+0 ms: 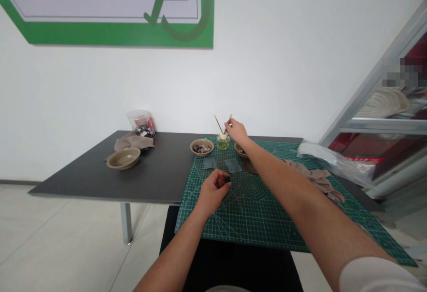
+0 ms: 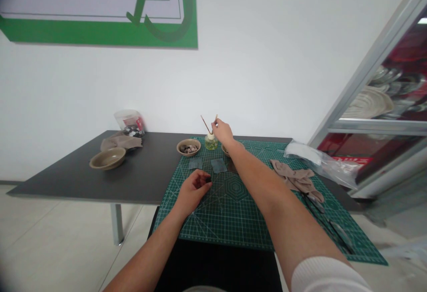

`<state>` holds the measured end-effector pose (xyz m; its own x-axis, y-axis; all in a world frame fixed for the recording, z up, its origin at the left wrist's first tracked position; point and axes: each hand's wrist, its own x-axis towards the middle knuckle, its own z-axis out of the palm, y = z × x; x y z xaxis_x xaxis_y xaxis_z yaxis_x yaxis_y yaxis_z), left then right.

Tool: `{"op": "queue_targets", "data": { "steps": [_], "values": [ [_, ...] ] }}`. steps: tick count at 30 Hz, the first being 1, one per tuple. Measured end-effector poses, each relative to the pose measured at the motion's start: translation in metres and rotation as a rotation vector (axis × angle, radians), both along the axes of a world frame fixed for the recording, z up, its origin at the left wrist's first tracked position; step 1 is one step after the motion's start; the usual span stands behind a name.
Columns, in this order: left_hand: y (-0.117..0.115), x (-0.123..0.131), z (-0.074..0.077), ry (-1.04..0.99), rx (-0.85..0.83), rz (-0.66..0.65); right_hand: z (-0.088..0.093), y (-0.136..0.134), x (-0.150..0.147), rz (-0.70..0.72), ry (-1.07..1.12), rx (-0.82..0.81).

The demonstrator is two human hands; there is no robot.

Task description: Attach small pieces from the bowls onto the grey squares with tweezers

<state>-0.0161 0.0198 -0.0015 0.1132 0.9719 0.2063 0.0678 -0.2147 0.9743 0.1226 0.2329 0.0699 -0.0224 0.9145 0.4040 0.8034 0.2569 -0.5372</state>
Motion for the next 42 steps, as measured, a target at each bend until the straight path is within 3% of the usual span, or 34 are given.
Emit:
{"op": "queue_targets", "data": {
  "steps": [5,9,14,18,20,24,29,42],
  "values": [
    [-0.001,0.001,0.005,-0.007,-0.022,0.043,0.001,0.001,0.002,-0.041,0.047,-0.091],
    [0.001,0.003,0.005,-0.060,-0.027,0.093,0.004,-0.015,0.010,-0.067,0.145,-0.162],
    [0.006,0.005,0.001,-0.030,0.010,0.160,0.000,-0.069,0.029,-0.061,0.244,-0.065],
    [0.007,0.005,0.001,-0.018,0.019,0.179,-0.010,-0.126,0.036,0.245,0.210,-0.308],
    [0.007,0.005,0.001,0.005,0.044,0.164,-0.016,-0.151,0.033,0.329,0.249,-0.382],
    [0.004,0.005,0.003,0.092,0.067,0.137,-0.023,-0.181,0.024,0.286,0.204,-0.329],
    [0.002,0.005,0.003,0.173,0.116,0.133,-0.024,-0.191,0.018,0.264,0.157,-0.305],
    [0.009,0.005,-0.004,0.102,0.090,0.097,-0.030,-0.191,0.014,0.274,0.042,-0.294]
  ]
}}
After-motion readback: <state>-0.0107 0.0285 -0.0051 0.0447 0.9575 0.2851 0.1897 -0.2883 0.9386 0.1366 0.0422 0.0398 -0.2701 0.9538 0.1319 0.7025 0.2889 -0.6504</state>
